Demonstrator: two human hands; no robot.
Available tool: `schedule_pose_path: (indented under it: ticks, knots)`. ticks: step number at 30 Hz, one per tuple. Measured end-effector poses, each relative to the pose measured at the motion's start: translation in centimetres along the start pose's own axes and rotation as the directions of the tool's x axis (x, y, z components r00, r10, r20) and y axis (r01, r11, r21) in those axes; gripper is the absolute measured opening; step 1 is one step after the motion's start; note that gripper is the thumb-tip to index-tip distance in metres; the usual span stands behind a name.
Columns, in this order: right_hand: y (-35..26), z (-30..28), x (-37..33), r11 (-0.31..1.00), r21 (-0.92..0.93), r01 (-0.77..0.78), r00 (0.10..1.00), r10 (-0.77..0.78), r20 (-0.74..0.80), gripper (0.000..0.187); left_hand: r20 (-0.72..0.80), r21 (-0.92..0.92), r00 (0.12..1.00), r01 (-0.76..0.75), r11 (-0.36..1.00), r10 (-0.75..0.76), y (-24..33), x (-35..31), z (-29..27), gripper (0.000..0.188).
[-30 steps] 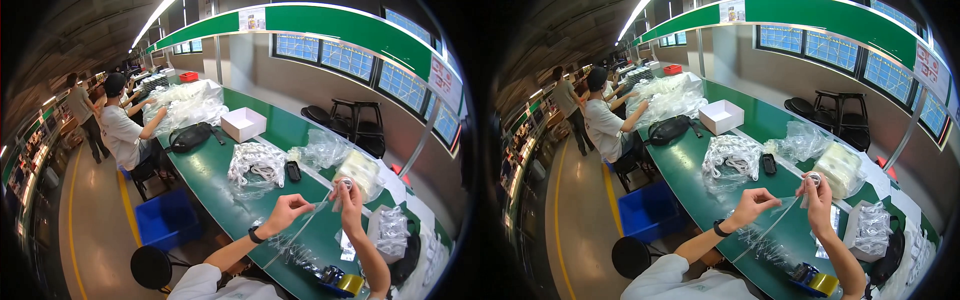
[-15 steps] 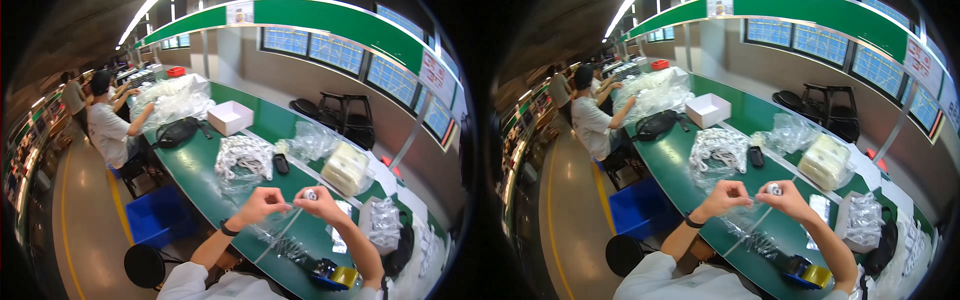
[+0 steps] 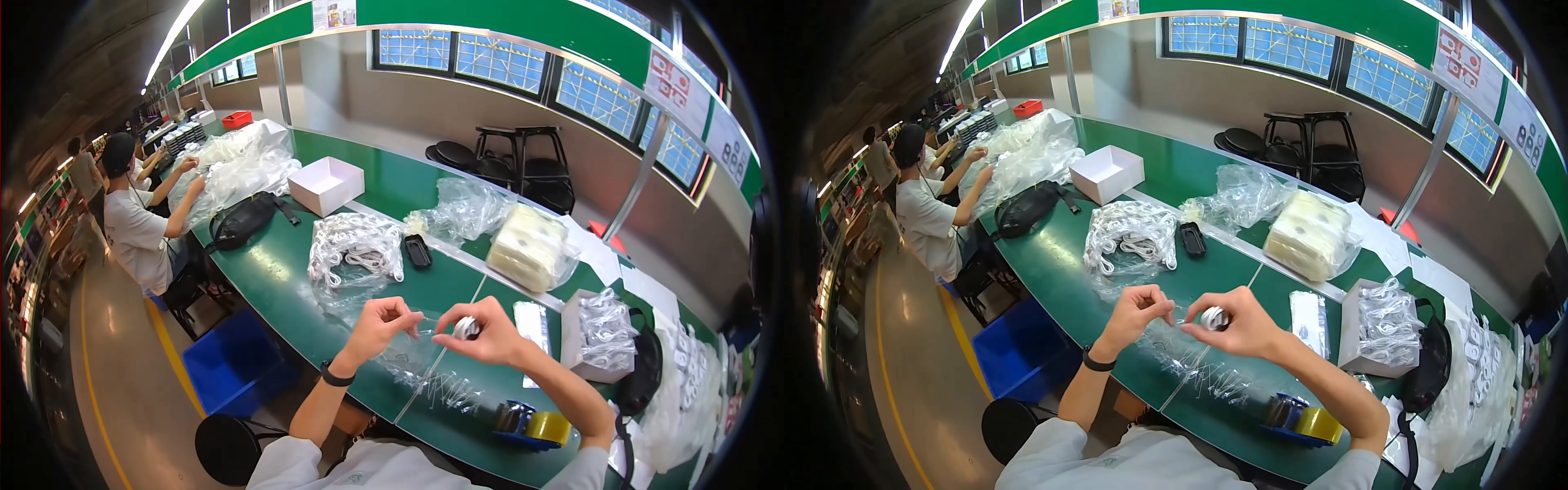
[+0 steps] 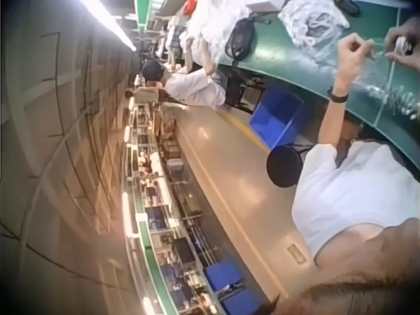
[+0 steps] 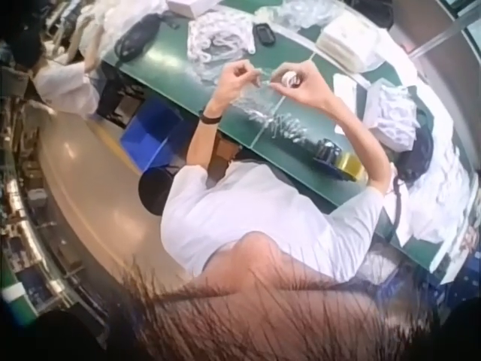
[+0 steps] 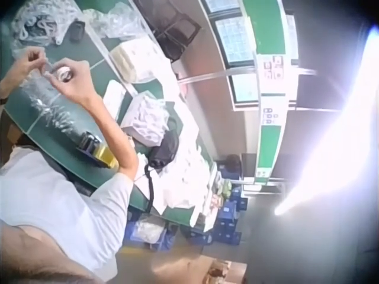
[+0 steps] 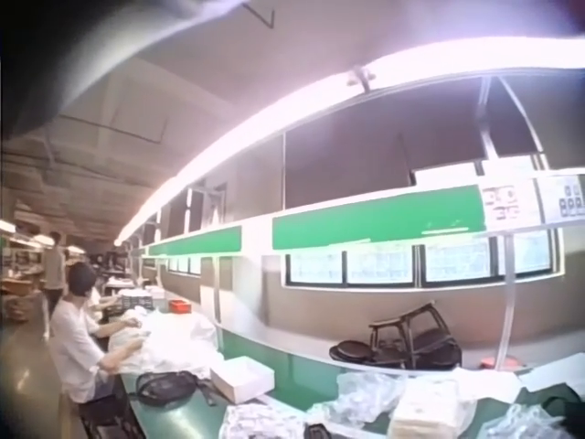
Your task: Coiling white electronic cables and placing them into individual plastic bags.
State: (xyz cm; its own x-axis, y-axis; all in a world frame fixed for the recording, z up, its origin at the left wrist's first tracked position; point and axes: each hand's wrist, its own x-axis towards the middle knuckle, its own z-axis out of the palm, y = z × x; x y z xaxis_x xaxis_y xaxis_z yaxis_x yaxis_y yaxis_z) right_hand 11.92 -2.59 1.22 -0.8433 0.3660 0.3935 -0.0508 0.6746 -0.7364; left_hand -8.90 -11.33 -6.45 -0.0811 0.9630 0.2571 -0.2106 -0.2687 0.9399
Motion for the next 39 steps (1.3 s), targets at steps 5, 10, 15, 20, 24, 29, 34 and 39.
schedule_pose_path:
  ticks: [5,10,15,20,24,29,34,39]
  knots:
    - [-1.0,1.8,0.6,0.961,-0.227,-0.158,0.986,0.166,0.014,0.021,-0.063,0.062,0.997,-0.034,0.997,0.037,0.4,-0.8,0.4,0.014]
    - [-0.1,1.5,0.0,0.986,-0.004,-0.166,0.976,0.165,0.142,0.017,-0.029,0.105,1.0,0.002,0.995,0.002,0.1,-1.1,1.0,0.016]
    - [-0.7,1.5,0.5,0.93,0.002,-0.368,0.89,0.351,0.292,0.02,-0.043,0.086,0.999,0.014,0.996,-0.01,0.1,-1.7,0.9,0.022]
    - [0.0,2.3,0.5,0.926,0.083,-0.369,0.875,0.316,0.366,0.022,-0.088,0.172,0.996,0.042,0.984,-0.027,-0.1,-1.9,1.0,0.018]
    - [0.8,3.3,0.0,0.896,0.089,-0.434,0.866,0.388,0.314,0.023,-0.175,0.229,0.984,0.023,0.973,0.018,0.3,-2.0,2.4,0.02]
    - [1.6,3.7,-0.7,0.908,0.124,-0.4,0.911,0.378,0.165,0.021,-0.063,0.215,0.995,0.085,0.973,-0.073,-0.2,-1.7,2.1,0.023]
    - [0.4,2.5,-0.4,0.972,0.075,-0.222,0.97,0.213,0.115,0.014,0.382,-0.03,0.891,0.275,0.961,-0.244,-1.6,-1.3,0.9,0.037]
    - [0.5,1.3,-1.2,0.94,-0.315,0.129,0.969,-0.052,0.241,0.02,0.578,-0.015,0.797,0.222,0.975,-0.172,-1.4,-1.0,1.6,0.038]
